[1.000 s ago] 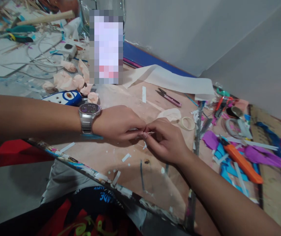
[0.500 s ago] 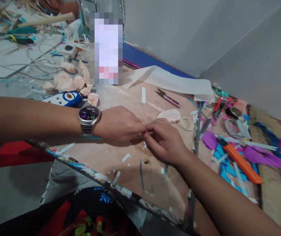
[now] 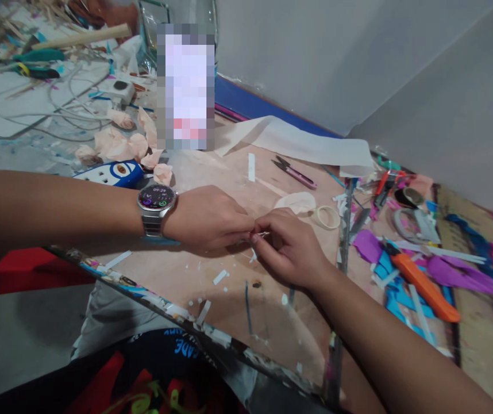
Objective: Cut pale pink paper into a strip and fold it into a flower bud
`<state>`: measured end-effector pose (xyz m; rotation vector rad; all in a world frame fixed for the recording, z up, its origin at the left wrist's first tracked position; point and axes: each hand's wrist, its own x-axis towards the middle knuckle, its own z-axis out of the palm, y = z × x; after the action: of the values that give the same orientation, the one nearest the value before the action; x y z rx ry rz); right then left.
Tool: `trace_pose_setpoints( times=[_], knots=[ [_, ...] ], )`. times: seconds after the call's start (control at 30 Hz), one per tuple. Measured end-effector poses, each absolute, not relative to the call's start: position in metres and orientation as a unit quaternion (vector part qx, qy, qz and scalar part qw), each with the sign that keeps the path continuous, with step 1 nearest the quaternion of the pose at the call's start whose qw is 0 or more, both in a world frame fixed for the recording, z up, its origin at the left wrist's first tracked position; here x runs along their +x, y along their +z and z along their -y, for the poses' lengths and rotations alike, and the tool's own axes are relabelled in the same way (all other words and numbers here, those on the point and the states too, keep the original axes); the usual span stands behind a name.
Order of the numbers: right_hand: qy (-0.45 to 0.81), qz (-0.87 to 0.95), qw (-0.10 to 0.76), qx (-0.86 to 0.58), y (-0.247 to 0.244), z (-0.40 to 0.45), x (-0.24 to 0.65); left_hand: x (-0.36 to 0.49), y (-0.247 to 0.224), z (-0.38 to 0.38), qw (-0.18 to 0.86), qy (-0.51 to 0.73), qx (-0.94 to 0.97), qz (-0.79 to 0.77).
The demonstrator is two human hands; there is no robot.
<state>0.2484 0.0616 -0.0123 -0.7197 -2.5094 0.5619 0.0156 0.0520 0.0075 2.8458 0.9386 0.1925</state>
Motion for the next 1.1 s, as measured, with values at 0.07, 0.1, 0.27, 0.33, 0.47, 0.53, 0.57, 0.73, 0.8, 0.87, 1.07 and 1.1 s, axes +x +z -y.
trace_pose_setpoints(
  times=[0.07,0.1,0.27,0.33,0.47,0.53,0.57,0.73,0.8,0.87,1.07,1.1],
  knots=[
    [0.206,0.911,0.236,-0.267,-0.0123,-0.0615,0.2484,0.0156,0.008,-0.0515,0.067,0.07,0.944,-0.315],
    [0.207,0.911,0.235,-0.268,-0.0122,-0.0614,0.2483,0.0156,0.0078,-0.0512,0.065,0.074,0.944,-0.314],
    [0.21,0.912,0.231,-0.266,-0.0116,-0.0609,0.248,0.0156,0.0044,-0.0507,0.063,0.09,0.947,-0.301],
    [0.211,0.912,0.23,-0.265,-0.0113,-0.0609,0.2479,0.0156,0.0041,-0.051,0.063,0.088,0.948,-0.299],
    [0.213,0.912,0.227,-0.267,-0.0113,-0.0613,0.2479,0.0158,0.0048,-0.0518,0.068,0.075,0.949,-0.3],
    [0.217,0.911,0.224,-0.269,-0.0117,-0.0615,0.248,0.0157,0.0043,-0.052,0.067,0.077,0.95,-0.297],
    [0.22,0.91,0.223,-0.27,-0.0119,-0.0615,0.248,0.0156,0.0037,-0.052,0.065,0.079,0.95,-0.295],
    [0.226,0.908,0.225,-0.271,-0.0121,-0.0617,0.2475,0.0147,0.0,-0.0511,0.055,0.106,0.952,-0.281],
    [0.228,0.909,0.219,-0.272,-0.0118,-0.0621,0.2473,0.0148,-0.0003,-0.0503,0.053,0.113,0.953,-0.277],
    [0.233,0.909,0.211,-0.273,-0.0114,-0.0627,0.2472,0.0152,0.0003,-0.0495,0.051,0.109,0.952,-0.28],
    [0.23,0.918,0.202,-0.252,-0.0108,-0.0646,0.247,0.016,0.0003,-0.0493,0.051,0.1,0.955,-0.276],
    [0.231,0.919,0.201,-0.249,-0.0108,-0.0648,0.2471,0.0159,-0.0003,-0.0495,0.05,0.104,0.955,-0.273]
  ],
)
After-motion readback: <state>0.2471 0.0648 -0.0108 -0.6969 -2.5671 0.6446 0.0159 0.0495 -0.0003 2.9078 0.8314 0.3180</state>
